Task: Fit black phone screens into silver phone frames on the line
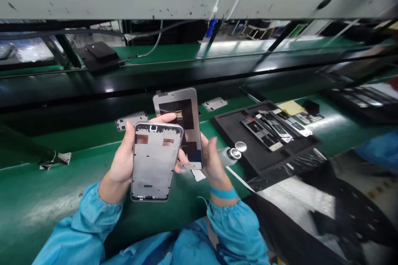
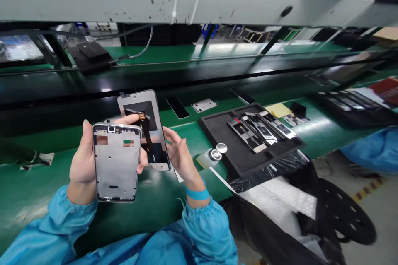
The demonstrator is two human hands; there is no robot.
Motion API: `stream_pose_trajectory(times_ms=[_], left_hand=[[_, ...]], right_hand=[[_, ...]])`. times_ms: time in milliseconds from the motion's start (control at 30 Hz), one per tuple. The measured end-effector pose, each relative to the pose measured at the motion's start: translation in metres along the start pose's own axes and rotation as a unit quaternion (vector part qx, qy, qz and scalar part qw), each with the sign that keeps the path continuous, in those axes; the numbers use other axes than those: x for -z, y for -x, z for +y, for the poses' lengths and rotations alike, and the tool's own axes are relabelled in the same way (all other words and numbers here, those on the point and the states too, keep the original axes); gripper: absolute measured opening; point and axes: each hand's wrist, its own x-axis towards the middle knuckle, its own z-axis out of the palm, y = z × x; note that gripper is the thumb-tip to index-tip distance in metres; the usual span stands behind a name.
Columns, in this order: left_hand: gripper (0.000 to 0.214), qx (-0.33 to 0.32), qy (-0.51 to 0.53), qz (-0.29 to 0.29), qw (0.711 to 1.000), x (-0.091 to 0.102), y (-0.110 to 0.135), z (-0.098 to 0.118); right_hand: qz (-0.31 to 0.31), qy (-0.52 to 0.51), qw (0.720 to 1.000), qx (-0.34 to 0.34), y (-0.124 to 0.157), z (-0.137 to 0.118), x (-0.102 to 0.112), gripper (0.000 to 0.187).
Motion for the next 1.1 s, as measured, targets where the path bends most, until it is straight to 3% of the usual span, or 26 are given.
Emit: stream_pose_trajectory(times_ms=[67,133,200,300,400,500,633,800,867,967,1100], left_hand=[[0.088,0.010,0.029,-0.011,0.999,-0.005,0.001,-0.003],[0.087,0.007,0.054,-0.006,0.999,-0.009,0.003,-0.006],[0.086,-0.002,0.070,0.003,0.998,-0.013,0.005,-0.008],[0.081,-0.014,0.095,0.010,0.995,-0.021,0.008,-0.008],[0.075,-0.030,0.122,0.017,0.992,-0.028,0.010,-0.005],[0.073,-0.039,0.136,0.023,0.990,-0.033,0.010,-0.003],[0.072,-0.055,0.140,0.081,0.985,-0.032,0.006,-0.003],[0.070,-0.120,0.117,0.229,0.959,-0.012,-0.016,-0.002],[0.070,-0.134,0.111,0.268,0.948,-0.002,-0.025,-0.002],[0.071,-0.147,0.110,0.285,0.941,0.006,-0.032,-0.002],[0.067,-0.157,0.096,0.274,0.944,0.007,-0.033,-0.003]], right_hand=[[-0.072,-0.093,0.993,-0.005,0.010,-0.027,-0.012,0.066],[-0.074,-0.117,0.990,0.001,0.017,-0.043,-0.024,0.051],[-0.021,-0.137,0.990,0.005,0.025,-0.048,-0.029,0.044],[0.058,-0.136,0.989,0.006,0.036,-0.045,-0.024,0.053],[0.083,-0.103,0.990,0.045,0.045,-0.043,-0.009,0.063],[0.110,-0.091,0.986,0.088,0.053,-0.043,0.006,0.057],[0.152,-0.018,0.984,0.093,0.064,-0.043,0.019,0.060],[0.097,0.133,0.976,0.144,0.075,-0.060,0.018,0.049],[0.052,0.186,0.969,0.156,0.074,-0.070,0.014,0.054],[-0.014,0.276,0.943,0.183,0.071,-0.081,0.008,0.063],[-0.046,0.361,0.911,0.193,0.068,-0.085,0.009,0.063]])
